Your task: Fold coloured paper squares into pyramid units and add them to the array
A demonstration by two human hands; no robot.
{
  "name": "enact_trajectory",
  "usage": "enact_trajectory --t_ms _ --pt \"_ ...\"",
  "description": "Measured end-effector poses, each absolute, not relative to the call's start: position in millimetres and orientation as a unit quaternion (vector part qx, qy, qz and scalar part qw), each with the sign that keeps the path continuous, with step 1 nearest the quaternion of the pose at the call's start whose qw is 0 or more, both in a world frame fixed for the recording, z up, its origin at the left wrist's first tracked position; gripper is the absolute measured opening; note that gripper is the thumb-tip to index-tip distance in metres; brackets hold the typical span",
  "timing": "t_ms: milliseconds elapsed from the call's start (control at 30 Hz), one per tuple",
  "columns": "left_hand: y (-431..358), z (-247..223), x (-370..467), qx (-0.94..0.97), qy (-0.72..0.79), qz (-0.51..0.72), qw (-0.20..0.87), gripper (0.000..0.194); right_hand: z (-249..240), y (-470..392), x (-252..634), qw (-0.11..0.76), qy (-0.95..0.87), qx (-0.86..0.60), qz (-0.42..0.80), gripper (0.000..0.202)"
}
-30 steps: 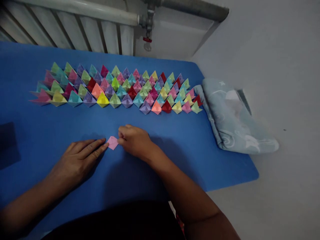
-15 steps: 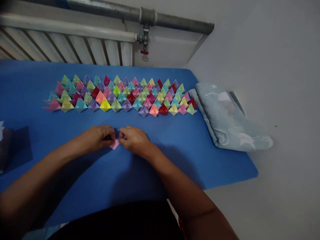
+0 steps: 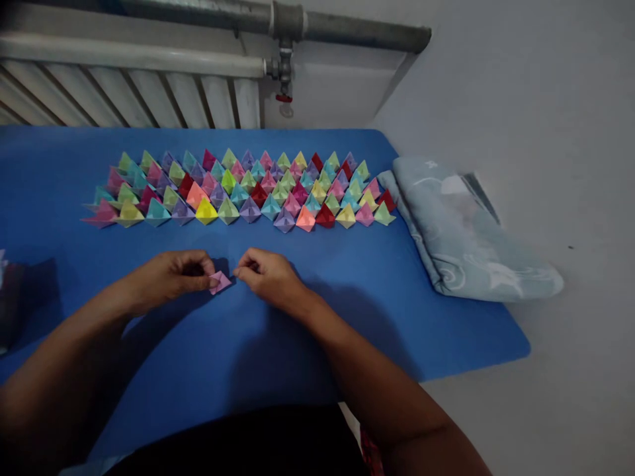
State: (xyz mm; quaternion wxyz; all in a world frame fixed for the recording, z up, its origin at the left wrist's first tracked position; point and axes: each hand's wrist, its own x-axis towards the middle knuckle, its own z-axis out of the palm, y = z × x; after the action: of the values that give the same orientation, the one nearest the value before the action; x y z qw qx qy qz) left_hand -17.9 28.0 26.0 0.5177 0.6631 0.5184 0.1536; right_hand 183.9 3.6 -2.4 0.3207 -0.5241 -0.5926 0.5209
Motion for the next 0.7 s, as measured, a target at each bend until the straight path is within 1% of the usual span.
enact_trajectory --t_ms 100,167,267,333,500,633,700 --pt "23.9 23.6 -19.1 0.533 0.525 0.278 0.602 0.026 3.9 1.3 175.7 0.332 -0.526 -0.526 0.581 0.017" --pt "20.6 21.1 -17.8 0.475 0.531 0.338 0.615 0.028 6.0 0.7 169.8 0.338 -0.507 -0.525 0.594 0.020" --pt "17.3 18.2 -14.5 0.429 0.534 0.382 0.620 0.032 5.8 0.9 163.6 0.341 -0.498 -0.534 0.593 0.026" --pt "16.5 17.8 -12.5 0.416 0.532 0.391 0.625 0.033 4.9 1.3 161.9 0.337 -0.493 -0.539 0.594 0.027" --pt "16.4 17.9 -10.2 0.406 0.525 0.385 0.641 0.035 4.1 1.6 162.9 0.324 -0.484 -0.534 0.613 0.020" --pt "16.0 15.6 -12.7 0.424 0.519 0.360 0.649 0.033 3.0 0.7 164.6 0.326 -0.513 -0.534 0.588 0.019" --pt "16.0 14.9 -15.5 0.454 0.517 0.338 0.642 0.029 2.3 0.4 165.0 0.326 -0.531 -0.536 0.569 0.020"
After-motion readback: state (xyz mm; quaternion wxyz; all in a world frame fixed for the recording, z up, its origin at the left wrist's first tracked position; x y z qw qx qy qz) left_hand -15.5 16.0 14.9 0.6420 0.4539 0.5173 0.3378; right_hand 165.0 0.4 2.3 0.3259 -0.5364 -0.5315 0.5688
